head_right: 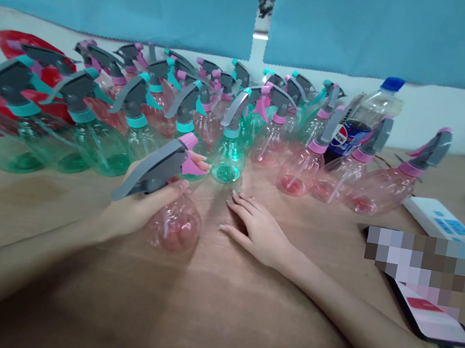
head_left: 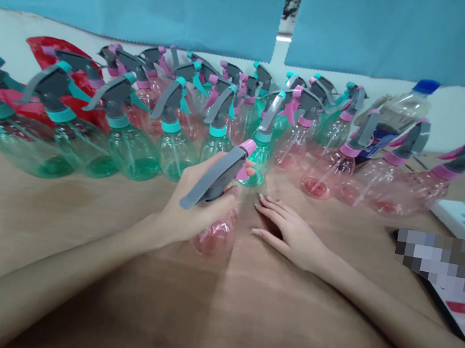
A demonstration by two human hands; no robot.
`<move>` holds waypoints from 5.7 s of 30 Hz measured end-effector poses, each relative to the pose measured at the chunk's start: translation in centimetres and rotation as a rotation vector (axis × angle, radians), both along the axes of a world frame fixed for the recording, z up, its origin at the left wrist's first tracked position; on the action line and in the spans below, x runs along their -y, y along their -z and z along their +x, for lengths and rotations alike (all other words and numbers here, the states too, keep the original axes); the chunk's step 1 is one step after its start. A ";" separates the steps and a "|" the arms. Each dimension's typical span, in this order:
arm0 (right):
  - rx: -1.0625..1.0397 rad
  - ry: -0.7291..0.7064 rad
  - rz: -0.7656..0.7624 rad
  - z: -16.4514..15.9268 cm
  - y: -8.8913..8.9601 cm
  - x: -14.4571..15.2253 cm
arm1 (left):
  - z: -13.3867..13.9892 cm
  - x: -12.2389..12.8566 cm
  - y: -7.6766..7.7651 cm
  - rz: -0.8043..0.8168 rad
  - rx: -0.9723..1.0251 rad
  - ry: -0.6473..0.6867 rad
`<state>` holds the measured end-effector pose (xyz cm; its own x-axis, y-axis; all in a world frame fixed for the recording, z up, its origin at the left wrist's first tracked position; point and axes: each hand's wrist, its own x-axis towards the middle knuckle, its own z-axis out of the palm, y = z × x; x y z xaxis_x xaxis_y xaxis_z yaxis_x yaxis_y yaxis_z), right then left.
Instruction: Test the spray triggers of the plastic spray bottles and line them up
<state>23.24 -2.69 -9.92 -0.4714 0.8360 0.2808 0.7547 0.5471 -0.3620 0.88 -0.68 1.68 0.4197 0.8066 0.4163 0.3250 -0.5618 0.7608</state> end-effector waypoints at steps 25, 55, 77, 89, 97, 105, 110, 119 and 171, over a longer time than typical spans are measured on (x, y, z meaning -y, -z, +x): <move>-0.005 0.000 -0.005 0.0 0.0 0.0 | -0.6 -0.3 0.5 0.047 0.024 0.046; -0.060 -0.011 -0.002 0.0 -0.1 0.0 | 0.0 -0.2 0.8 0.014 0.004 -0.008; -0.063 -0.007 -0.007 -0.1 -0.1 0.0 | 0.1 -0.2 1.2 0.009 0.020 0.045; -0.054 -0.005 -0.008 -0.1 -0.2 0.0 | 0.1 -0.1 1.3 -0.009 0.002 -0.010; -0.062 -0.007 0.000 -0.1 -0.1 0.1 | 0.0 0.0 1.1 0.023 -0.007 -0.016; -0.040 -0.001 -0.009 -0.1 -0.1 0.0 | 0.0 0.1 0.1 0.092 -0.029 -0.017; -0.050 -0.006 -0.004 -0.1 0.0 0.0 | 0.0 0.2 -0.1 0.081 -0.023 -0.003; -0.008 0.000 -0.004 0.0 0.0 0.0 | 0.1 0.3 -0.3 0.085 -0.021 -0.010; -0.462 0.067 -0.076 0.0 -4.5 2.9 | 8.0 -1.3 3.0 -0.018 0.149 0.027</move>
<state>23.25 -5.55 -5.40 -0.2560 0.8866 0.3853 0.5378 0.4618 -0.7053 8.89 0.58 -1.32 0.3756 0.8041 0.4609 0.1928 -0.5542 0.8097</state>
